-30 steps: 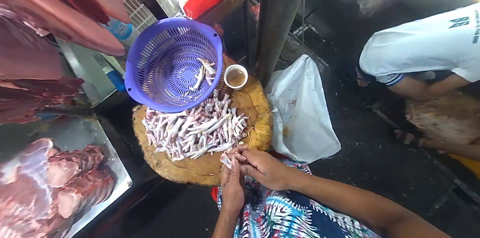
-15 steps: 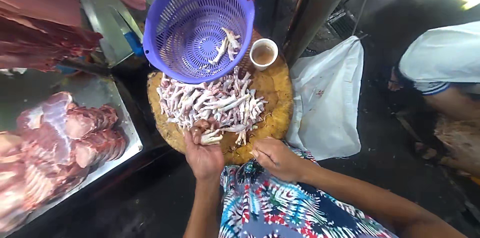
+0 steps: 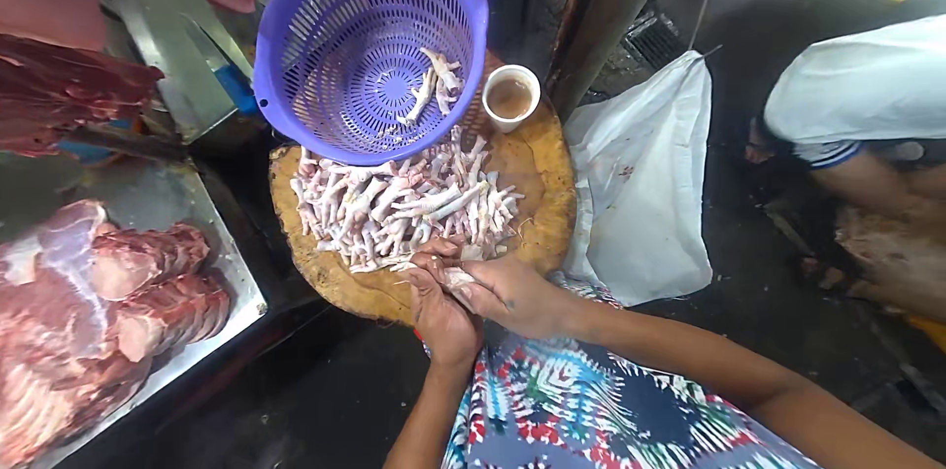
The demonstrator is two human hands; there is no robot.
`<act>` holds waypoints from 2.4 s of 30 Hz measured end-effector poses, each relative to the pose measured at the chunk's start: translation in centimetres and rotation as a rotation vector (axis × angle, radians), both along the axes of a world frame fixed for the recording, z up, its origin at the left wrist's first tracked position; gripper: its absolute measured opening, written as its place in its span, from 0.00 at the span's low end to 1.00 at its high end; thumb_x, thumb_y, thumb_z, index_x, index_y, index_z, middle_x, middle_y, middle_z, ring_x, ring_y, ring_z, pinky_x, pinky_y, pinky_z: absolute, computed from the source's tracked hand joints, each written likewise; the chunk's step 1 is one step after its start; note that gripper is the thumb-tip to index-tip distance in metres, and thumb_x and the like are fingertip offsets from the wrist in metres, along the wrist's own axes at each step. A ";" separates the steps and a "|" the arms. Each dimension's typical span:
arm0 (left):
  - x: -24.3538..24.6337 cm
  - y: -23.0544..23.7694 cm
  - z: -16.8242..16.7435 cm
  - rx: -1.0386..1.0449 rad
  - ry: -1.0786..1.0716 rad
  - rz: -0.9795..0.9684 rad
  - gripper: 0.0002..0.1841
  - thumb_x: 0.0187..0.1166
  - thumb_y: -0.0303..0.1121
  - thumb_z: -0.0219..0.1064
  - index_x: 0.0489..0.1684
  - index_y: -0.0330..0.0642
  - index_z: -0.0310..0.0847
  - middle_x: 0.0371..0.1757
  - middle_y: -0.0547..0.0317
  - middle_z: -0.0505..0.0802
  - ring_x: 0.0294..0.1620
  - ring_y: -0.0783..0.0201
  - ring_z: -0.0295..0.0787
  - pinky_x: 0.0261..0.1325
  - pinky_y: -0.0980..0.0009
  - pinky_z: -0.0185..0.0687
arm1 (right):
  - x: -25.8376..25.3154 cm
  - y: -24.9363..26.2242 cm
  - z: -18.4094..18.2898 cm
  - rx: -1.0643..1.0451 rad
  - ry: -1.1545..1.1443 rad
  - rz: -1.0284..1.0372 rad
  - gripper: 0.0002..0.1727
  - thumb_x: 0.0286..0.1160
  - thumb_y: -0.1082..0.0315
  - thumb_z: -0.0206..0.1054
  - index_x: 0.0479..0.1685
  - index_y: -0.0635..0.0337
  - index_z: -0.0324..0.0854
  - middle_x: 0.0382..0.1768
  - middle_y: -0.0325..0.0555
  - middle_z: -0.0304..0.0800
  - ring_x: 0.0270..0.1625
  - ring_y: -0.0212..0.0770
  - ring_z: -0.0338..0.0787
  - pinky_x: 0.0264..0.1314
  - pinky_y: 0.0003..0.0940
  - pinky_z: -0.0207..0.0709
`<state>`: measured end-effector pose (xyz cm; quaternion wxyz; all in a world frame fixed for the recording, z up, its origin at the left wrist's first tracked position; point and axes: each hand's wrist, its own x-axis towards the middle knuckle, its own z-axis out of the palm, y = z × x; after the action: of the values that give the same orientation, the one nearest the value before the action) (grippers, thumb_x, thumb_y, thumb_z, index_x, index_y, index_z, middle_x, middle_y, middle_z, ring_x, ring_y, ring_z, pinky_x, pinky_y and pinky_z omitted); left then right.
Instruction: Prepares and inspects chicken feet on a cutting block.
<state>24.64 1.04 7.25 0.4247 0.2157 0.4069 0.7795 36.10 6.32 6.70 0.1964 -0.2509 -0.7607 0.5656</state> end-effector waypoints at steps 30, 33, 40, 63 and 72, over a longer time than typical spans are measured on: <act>1.5 -3.4 1.0 -0.226 0.159 -0.119 0.22 0.94 0.46 0.43 0.54 0.42 0.81 0.57 0.58 0.89 0.64 0.65 0.84 0.72 0.65 0.78 | 0.6 -2.8 0.4 0.440 -0.244 -0.134 0.19 0.86 0.57 0.51 0.35 0.59 0.81 0.29 0.48 0.87 0.38 0.47 0.90 0.47 0.48 0.80; 1.5 -2.9 1.1 -0.205 0.018 -0.029 0.24 0.95 0.42 0.37 0.39 0.44 0.80 0.42 0.59 0.90 0.55 0.62 0.89 0.68 0.61 0.82 | 1.1 -2.7 0.4 0.475 -0.184 -0.075 0.19 0.87 0.58 0.49 0.30 0.56 0.79 0.27 0.45 0.85 0.36 0.45 0.88 0.45 0.47 0.77; -6.5 -1.7 2.3 0.060 -0.280 0.079 0.32 0.92 0.57 0.30 0.33 0.56 0.81 0.42 0.66 0.92 0.59 0.61 0.88 0.75 0.49 0.76 | 7.4 -3.7 -0.4 0.434 0.008 -0.234 0.23 0.90 0.56 0.47 0.31 0.58 0.80 0.28 0.46 0.84 0.36 0.43 0.86 0.45 0.44 0.79; -2.7 2.5 -6.4 -0.639 1.833 0.224 0.41 0.86 0.66 0.42 0.94 0.49 0.55 0.94 0.47 0.57 0.95 0.37 0.42 0.86 0.26 0.33 | 2.4 10.1 3.9 0.882 -0.259 -0.416 0.14 0.86 0.63 0.61 0.55 0.55 0.92 0.55 0.52 0.89 0.62 0.52 0.88 0.64 0.48 0.84; -3.1 2.5 -8.7 -0.578 1.880 0.330 0.46 0.82 0.72 0.24 0.91 0.54 0.60 0.93 0.49 0.63 0.94 0.40 0.47 0.87 0.32 0.35 | -15.6 23.2 6.9 0.822 -1.036 0.012 0.12 0.76 0.71 0.66 0.49 0.70 0.89 0.59 0.70 0.88 0.69 0.72 0.82 0.65 0.76 0.70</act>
<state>21.55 3.52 -1.49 -0.1476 0.5743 0.7767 0.2122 20.50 29.55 13.60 -0.1183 -0.3907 -0.9122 0.0364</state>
